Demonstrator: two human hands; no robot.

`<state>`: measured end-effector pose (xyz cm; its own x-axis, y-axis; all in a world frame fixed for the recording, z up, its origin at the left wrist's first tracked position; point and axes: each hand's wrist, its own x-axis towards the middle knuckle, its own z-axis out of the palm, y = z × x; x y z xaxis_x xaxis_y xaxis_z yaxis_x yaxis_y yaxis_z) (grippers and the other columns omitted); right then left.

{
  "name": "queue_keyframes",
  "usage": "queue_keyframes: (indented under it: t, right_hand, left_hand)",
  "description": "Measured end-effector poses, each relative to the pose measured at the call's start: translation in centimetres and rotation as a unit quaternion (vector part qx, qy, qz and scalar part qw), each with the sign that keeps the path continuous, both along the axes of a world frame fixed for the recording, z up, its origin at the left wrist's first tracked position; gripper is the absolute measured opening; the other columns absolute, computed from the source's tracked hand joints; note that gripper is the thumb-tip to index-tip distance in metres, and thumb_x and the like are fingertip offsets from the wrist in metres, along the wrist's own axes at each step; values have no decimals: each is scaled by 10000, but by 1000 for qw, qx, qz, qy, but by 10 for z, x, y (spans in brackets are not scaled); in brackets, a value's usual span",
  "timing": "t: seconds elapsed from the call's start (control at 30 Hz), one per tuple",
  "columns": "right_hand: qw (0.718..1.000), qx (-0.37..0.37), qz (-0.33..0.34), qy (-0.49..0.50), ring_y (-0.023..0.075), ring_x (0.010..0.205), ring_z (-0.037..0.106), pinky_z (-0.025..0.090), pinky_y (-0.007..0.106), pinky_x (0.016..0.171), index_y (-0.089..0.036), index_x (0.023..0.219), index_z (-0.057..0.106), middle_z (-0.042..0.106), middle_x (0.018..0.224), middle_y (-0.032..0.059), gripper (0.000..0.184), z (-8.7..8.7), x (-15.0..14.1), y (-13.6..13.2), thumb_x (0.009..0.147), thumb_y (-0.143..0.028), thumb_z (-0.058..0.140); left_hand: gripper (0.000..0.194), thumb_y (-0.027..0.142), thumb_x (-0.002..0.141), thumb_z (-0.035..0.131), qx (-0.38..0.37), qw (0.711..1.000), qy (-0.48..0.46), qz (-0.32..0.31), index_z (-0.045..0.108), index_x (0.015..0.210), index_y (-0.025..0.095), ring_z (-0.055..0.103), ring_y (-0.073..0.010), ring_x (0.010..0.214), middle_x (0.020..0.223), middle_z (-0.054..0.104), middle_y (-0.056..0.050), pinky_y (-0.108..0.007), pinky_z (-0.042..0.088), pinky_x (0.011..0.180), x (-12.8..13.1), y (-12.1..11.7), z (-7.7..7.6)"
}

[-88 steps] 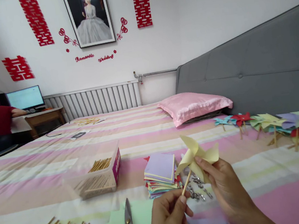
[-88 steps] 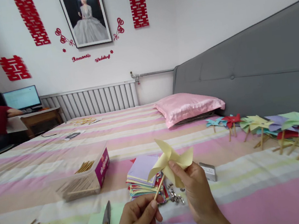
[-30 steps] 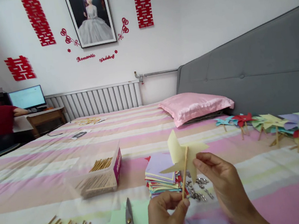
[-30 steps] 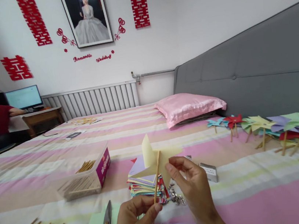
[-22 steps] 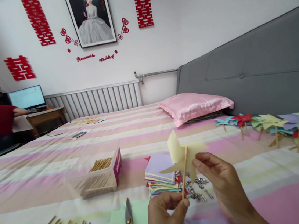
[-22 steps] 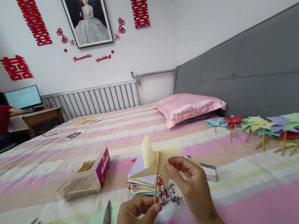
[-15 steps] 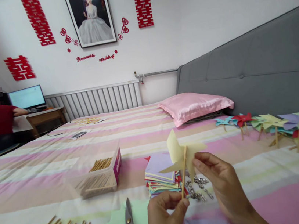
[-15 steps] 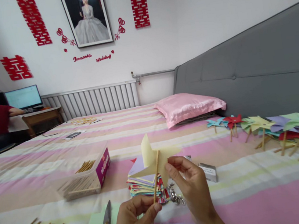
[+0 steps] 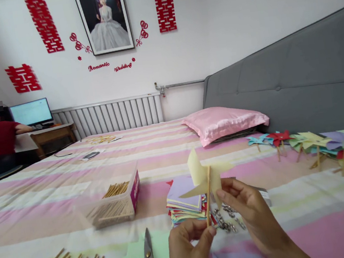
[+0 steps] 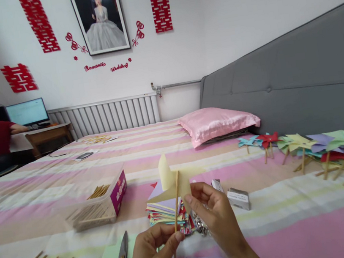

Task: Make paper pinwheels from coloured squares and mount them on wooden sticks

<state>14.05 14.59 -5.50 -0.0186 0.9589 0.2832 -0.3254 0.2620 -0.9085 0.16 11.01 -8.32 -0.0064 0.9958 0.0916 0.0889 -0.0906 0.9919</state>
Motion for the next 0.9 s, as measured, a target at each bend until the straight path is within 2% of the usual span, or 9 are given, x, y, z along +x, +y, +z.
queue_keyframes:
  t: [0.23,0.37,0.5,0.6,0.77,0.9]
  right_hand:
    - [1000,3,-3,1,219,753,621,471,294,680,-168,815,616,679,754,59,261,0,1,1,676,-372,700]
    - [1000,0,-8,-6,210,740,606,468,293,670,-173,868,605,654,744,47,301,-1,1,1,677,-389,693]
    - [999,-1,-41,0,218,836,596,464,296,733,-193,954,598,650,833,52,369,-1,1,0,662,-390,707]
    - [999,-2,-51,3,216,843,592,462,287,725,-191,921,604,652,838,56,342,-2,1,1,658,-380,716]
    - [1000,-12,5,-8,179,657,570,442,265,597,-175,716,618,616,665,22,244,-7,1,3,639,-376,734]
    - [997,-3,67,-45,162,573,535,421,260,557,-164,661,630,584,578,-6,243,-6,-1,1,592,-358,759]
  left_hand:
    - [204,281,686,662,-5,1000,-5,3,714,745,93,649,-263,754,775,739,-149,-346,472,718,2,-2,4]
    - [186,281,659,683,1,999,-12,30,715,704,103,641,-239,696,728,742,-127,-322,469,678,3,-1,3]
    - [156,270,667,678,12,999,-8,42,697,670,115,621,-209,665,689,736,-101,-302,462,662,1,-1,4]
    - [147,268,663,671,23,997,-15,70,686,636,124,608,-199,638,661,729,-91,-298,454,639,1,-2,4]
    - [161,285,645,681,31,994,-13,106,686,613,127,591,-187,610,638,723,-81,-289,445,614,3,-1,1]
    - [172,291,626,699,34,992,-24,120,661,589,127,562,-160,556,590,696,-59,-260,423,562,4,1,-3]
